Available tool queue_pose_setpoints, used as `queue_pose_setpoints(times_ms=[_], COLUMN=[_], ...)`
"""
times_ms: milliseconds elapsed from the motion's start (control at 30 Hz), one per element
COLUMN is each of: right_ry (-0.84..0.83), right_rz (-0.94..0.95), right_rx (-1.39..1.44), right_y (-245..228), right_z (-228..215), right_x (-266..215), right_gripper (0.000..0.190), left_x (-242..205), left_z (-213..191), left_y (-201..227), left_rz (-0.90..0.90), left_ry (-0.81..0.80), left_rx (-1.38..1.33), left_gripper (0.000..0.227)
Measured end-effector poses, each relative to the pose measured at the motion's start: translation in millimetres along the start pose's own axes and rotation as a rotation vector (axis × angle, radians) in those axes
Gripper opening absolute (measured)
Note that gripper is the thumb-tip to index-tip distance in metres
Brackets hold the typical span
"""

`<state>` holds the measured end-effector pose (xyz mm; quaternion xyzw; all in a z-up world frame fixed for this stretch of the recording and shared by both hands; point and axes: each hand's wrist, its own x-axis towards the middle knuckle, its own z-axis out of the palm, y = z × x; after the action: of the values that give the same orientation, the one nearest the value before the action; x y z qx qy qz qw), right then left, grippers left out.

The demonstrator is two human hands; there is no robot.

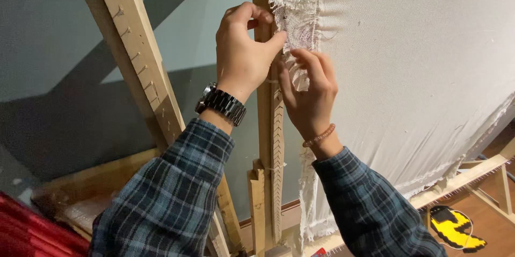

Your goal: Stretching and securing canvas fabric onto a wooden frame for rug tufting.

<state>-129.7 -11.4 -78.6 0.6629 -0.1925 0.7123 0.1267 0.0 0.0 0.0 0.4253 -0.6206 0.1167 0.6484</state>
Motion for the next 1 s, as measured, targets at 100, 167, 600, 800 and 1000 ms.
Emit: queue_pose_setpoints(times_ms=[100, 167, 600, 800, 1000], right_ry=[-0.001, 0.010, 0.068, 0.077, 0.043], right_rz=[0.046, 0.057, -0.028, -0.027, -0.117], right_rx=[0.025, 0.020, -0.001, -0.046, -0.246], right_y=[-1.2, -1.6, 7.5, 6.2, 12.3], right_z=[2.5, 5.0, 14.7, 11.3, 10.2], right_x=[2.7, 4.2, 1.7, -0.6, -3.6], right_gripper=[0.024, 0.023, 0.018, 0.025, 0.027], left_x=[3.2, 5.3, 3.8, 0.5, 2.4], left_z=[0.2, 1.2, 2.0, -0.6, 2.1], left_y=[-0.8, -5.9, -7.5, -1.3, -4.4], left_rz=[0.030, 0.056, 0.031, 0.005, -0.015], left_ry=[0.001, -0.001, -0.008, -0.015, -0.006], left_rx=[0.011, 0.025, 0.040, 0.040, 0.054], left_gripper=[0.024, 0.027, 0.029, 0.027, 0.031])
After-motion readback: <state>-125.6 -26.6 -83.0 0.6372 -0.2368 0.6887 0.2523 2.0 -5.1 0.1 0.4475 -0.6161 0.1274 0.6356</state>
